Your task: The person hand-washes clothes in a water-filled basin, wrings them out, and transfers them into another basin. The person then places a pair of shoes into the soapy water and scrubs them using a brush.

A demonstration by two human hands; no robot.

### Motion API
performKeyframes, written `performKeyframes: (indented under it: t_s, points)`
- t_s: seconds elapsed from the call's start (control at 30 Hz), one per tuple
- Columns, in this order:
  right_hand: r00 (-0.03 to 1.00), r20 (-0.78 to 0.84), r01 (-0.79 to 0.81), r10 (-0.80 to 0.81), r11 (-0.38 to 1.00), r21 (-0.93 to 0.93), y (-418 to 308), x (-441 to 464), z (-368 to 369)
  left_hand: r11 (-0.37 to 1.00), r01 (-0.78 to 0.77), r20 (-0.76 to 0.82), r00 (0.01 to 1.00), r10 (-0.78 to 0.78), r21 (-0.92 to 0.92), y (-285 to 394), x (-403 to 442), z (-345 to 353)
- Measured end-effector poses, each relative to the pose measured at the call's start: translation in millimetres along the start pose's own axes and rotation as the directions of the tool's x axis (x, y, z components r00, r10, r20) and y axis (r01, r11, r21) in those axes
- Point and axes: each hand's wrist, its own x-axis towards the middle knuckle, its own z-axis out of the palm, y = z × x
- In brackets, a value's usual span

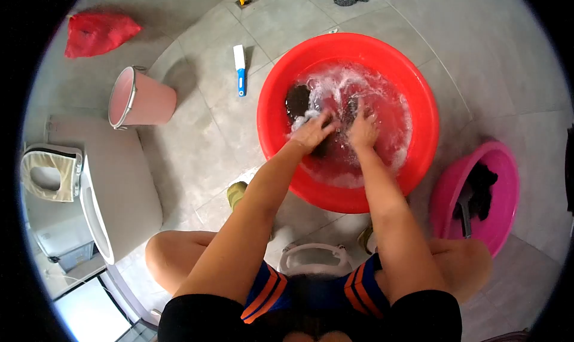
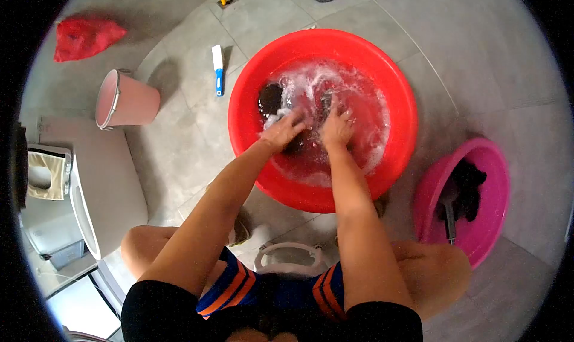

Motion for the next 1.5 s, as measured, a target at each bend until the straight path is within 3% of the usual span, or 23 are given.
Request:
performKeyframes:
  t_s: [0.07,0.1,0.13,0.2,0.3,0.33,0.37,0.4,0.43,0.47,0.6,0.67,0.7,0.8,0.83,0.9,0.97,1.07,1.17,1.23,1.33,1.43,1.5]
  points:
    - [0.971,-0.11,0.188,-0.211,0.964,-0.185,5,3,38,0.958,0.084,-0.364,0.913,-0.184,-0.274,5,-6,3]
    - [0.947,-0.064,0.303,-0.316,0.939,-0.16,10,5,37,0.965,0.198,-0.583,0.77,-0.262,-0.173,6,-2,4]
    - [0.906,-0.022,0.416,-0.422,0.9,-0.131,14,8,36,0.861,0.361,-0.553,0.66,-0.508,-0.359,12,0,7]
    - [0.959,0.088,0.279,-0.27,0.954,-0.109,7,9,16,0.548,0.58,-0.384,0.391,-0.836,-0.602,20,7,14]
    - [0.985,0.112,0.155,-0.134,0.966,-0.206,-8,2,22,0.39,0.665,-0.022,0.49,-0.872,-0.637,15,10,11]
    - [0.99,0.093,0.126,-0.105,0.958,-0.26,-8,3,35,0.383,0.657,-0.012,0.495,-0.869,-0.649,13,13,14]
    - [0.964,-0.094,0.196,-0.249,0.904,-0.379,1,9,64,0.379,0.649,0.001,0.504,-0.864,-0.66,8,15,25]
    - [0.957,-0.017,0.26,-0.288,0.885,-0.386,1,13,54,0.371,0.642,0.013,0.511,-0.859,-0.671,1,19,40]
    - [0.944,0.067,0.324,-0.324,0.863,-0.387,-1,15,35,0.529,0.514,-0.127,0.625,-0.77,-0.676,-18,25,79]
    - [0.923,0.15,0.385,-0.354,0.843,-0.377,-2,19,25,0.473,0.508,-0.106,0.593,-0.798,-0.72,-19,29,82]
    - [0.966,-0.028,0.23,-0.258,0.901,-0.368,3,37,50,0.342,0.457,-0.066,0.52,-0.852,-0.821,-31,34,76]
    - [0.954,0.143,0.295,-0.262,0.9,-0.321,-12,25,8,0.317,0.45,-0.05,0.511,-0.858,-0.835,-20,23,41]
    - [0.937,0.22,0.329,-0.271,0.896,-0.298,-18,23,-12,0.402,0.455,-0.141,0.506,-0.851,-0.794,-20,22,33]
    - [0.925,0.154,0.309,-0.347,0.924,0.226,14,61,-1,0.45,0.431,-0.152,0.568,-0.809,-0.782,-18,14,9]
    - [0.935,0.127,0.221,-0.332,0.822,0.525,11,57,-6,0.394,0.373,-0.136,0.559,-0.818,-0.84,-18,11,8]
    - [0.953,0.147,0.062,-0.263,0.646,0.761,6,47,-26,0.368,0.282,-0.177,0.527,-0.831,-0.886,-13,5,5]
    - [0.967,0.052,0.096,-0.248,0.551,0.829,1,43,-42,0.285,0.162,-0.174,0.489,-0.855,-0.945,-5,1,-4]
    - [0.963,0.121,-0.019,-0.239,0.388,0.921,-2,34,-70,0.171,-0.066,-0.179,0.536,-0.825,-0.983,-27,19,30]
    - [0.967,0.08,-0.005,-0.241,0.298,0.955,-10,26,-92,0.095,-0.359,-0.286,0.528,-0.8,-0.929,-23,25,30]
    - [0.966,0.076,-0.012,-0.247,0.253,0.967,-5,31,-97,-0.034,-0.374,-0.203,0.576,-0.792,-0.927,-7,2,-9]
    - [0.973,0.109,-0.033,-0.204,0.344,0.938,-4,27,-101,-0.11,-0.398,-0.193,0.645,-0.739,-0.911,-9,-1,-13]
    - [0.972,0.008,0.097,-0.234,0.432,0.897,7,35,-78,-0.167,-0.357,-0.146,0.703,-0.695,-0.919,-10,5,-1]
    - [0.975,-0.023,0.158,-0.221,0.617,0.771,16,41,-64,-0.267,-0.247,0.007,0.723,-0.691,-0.932,-3,1,-1]
